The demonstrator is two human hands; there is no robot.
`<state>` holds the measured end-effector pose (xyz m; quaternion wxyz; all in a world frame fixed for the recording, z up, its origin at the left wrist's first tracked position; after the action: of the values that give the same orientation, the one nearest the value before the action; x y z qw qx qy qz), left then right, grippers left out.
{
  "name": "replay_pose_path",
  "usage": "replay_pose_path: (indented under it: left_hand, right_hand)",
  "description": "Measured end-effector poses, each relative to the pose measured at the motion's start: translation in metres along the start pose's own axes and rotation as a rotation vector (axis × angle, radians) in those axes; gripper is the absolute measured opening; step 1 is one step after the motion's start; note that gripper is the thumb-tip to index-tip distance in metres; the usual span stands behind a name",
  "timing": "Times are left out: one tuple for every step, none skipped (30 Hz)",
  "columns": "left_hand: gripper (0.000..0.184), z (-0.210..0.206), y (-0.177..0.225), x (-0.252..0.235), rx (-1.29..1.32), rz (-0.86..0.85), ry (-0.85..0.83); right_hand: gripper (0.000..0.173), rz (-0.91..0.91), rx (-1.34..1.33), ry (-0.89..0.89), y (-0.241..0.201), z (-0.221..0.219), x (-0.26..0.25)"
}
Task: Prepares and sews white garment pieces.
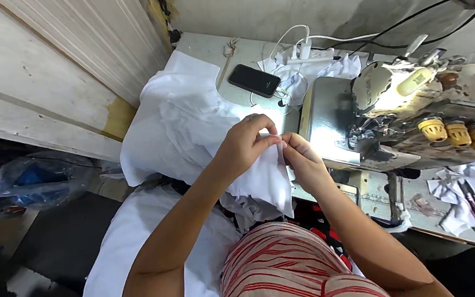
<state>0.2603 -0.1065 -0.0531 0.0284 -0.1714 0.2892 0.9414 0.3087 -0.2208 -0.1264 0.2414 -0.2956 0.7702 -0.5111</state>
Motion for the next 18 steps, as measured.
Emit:
replay_pose_path:
  left_hand:
    - [0.017, -0.005, -0.003, -0.001, -0.012, 0.034, -0.065]
    - [0.017, -0.008, -0.005, 0.0, -0.004, 0.055, -0.127]
    - [0.013, -0.011, -0.006, 0.002, 0.007, 0.063, -0.164]
    - [0.01, -0.011, -0.007, 0.003, 0.011, 0.063, -0.173]
    - [0.01, -0.008, -0.008, 0.005, 0.005, 0.059, -0.162]
    - [0.01, -0.004, -0.008, 0.007, -0.009, 0.049, -0.131]
    - [0.01, 0.002, -0.007, 0.008, -0.028, 0.038, -0.096]
    - [0.009, 0.008, -0.006, 0.008, -0.054, 0.026, -0.065]
    - [0.01, 0.013, -0.006, 0.009, -0.08, 0.019, -0.044]
    - [0.01, 0.017, -0.006, 0.009, -0.104, 0.016, -0.029]
    - [0.01, 0.021, -0.006, 0.01, -0.12, 0.018, -0.022]
    - [0.01, 0.024, -0.006, 0.011, -0.131, 0.024, -0.02]
    - [0.011, 0.026, -0.006, 0.012, -0.14, 0.032, -0.022]
    - [0.011, 0.029, -0.005, 0.012, -0.147, 0.035, -0.025]
    - [0.012, 0.032, -0.005, 0.013, -0.149, 0.034, -0.022]
    - [0.013, 0.036, -0.004, 0.014, -0.149, 0.028, -0.014]
    - [0.013, 0.039, -0.004, 0.015, -0.148, 0.019, 0.0]
    - [0.014, 0.043, -0.004, 0.016, -0.152, 0.009, 0.021]
  right_hand:
    - [0.02, -0.004, -0.015, -0.005, 0.001, 0.0, 0.002]
    - [0.02, -0.003, -0.025, -0.018, 0.003, -0.001, 0.004]
    - [0.017, 0.001, -0.026, -0.041, 0.005, -0.002, 0.007]
    - [0.013, 0.006, -0.018, -0.067, 0.006, -0.006, 0.01]
    - [0.013, 0.005, -0.014, -0.093, 0.008, -0.01, 0.014]
    - [0.017, 0.002, -0.007, -0.119, 0.01, -0.014, 0.016]
    - [0.018, -0.001, 0.01, -0.134, 0.013, -0.016, 0.018]
    - [0.019, -0.002, 0.038, -0.147, 0.017, -0.017, 0.02]
    - [0.017, 0.003, 0.071, -0.16, 0.02, -0.016, 0.021]
    - [0.017, 0.012, 0.101, -0.174, 0.023, -0.016, 0.022]
    - [0.018, 0.017, 0.124, -0.19, 0.026, -0.015, 0.023]
    - [0.02, 0.016, 0.147, -0.206, 0.028, -0.014, 0.025]
    - [0.022, 0.013, 0.164, -0.219, 0.03, -0.013, 0.026]
    - [0.022, 0.01, 0.176, -0.23, 0.031, -0.012, 0.029]
    - [0.023, 0.004, 0.186, -0.239, 0.032, -0.011, 0.032]
    - [0.024, -0.002, 0.199, -0.244, 0.032, -0.009, 0.036]
    - [0.024, -0.002, 0.214, -0.243, 0.032, -0.006, 0.039]
    - [0.024, 0.005, 0.227, -0.239, 0.031, -0.004, 0.042]
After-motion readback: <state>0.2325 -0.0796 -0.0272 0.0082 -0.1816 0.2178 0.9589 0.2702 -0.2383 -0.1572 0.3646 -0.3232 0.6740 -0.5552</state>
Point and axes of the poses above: each hand's wrist, its own x-axis away from the middle knuckle, its own z-axis out of the back of the hand, y = z × x, the point moved 9 cm from there along -x, towards the middle knuckle, and after that the axes turned 15 degrees about -x, right-handed, at the moved point
